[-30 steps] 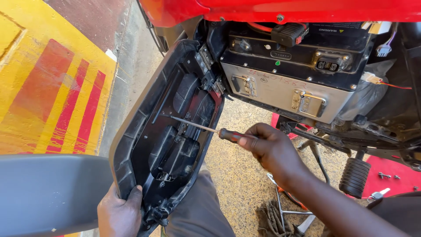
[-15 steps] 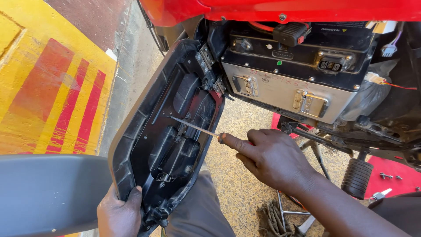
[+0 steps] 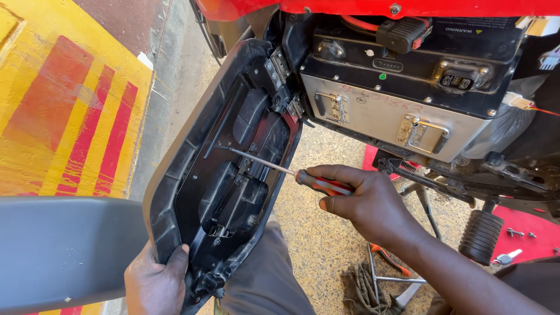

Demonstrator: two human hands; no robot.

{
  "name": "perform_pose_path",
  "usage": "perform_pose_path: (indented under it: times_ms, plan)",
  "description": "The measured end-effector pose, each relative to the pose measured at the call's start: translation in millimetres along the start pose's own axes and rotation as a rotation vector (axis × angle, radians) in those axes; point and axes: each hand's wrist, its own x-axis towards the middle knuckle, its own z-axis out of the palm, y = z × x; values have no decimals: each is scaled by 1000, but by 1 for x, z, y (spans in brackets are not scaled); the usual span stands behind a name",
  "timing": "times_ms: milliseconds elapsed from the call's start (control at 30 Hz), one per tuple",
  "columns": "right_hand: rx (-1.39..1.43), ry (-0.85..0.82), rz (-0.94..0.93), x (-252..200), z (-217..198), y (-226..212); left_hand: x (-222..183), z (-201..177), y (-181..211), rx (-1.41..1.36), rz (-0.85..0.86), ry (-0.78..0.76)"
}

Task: Using a screwdriver to remove or install screws on a motorcycle side panel

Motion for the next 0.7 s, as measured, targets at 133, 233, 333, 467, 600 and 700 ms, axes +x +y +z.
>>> perform_pose_path:
  times_ms: [133, 233, 333, 467, 600, 700]
  plan:
    - [88, 18, 121, 1, -2, -8, -4, -2, 13, -19, -8, -31]
    - [33, -38, 88, 4, -15, -7, -9, -2, 22, 86, -24, -27]
    - [-279, -19, -67, -2, -36, -29, -12, -5, 26, 151, -2, -25]
    - [-853, 42, 160, -6, -71, -31, -13, -8, 25, 168, 31, -54]
    - [-1360, -126, 291, 18, -89, 45, -13, -7, 23, 175, 51, -52]
    - [-1450, -128, 347, 43, -91, 115, -14, -7, 24, 203, 55, -60]
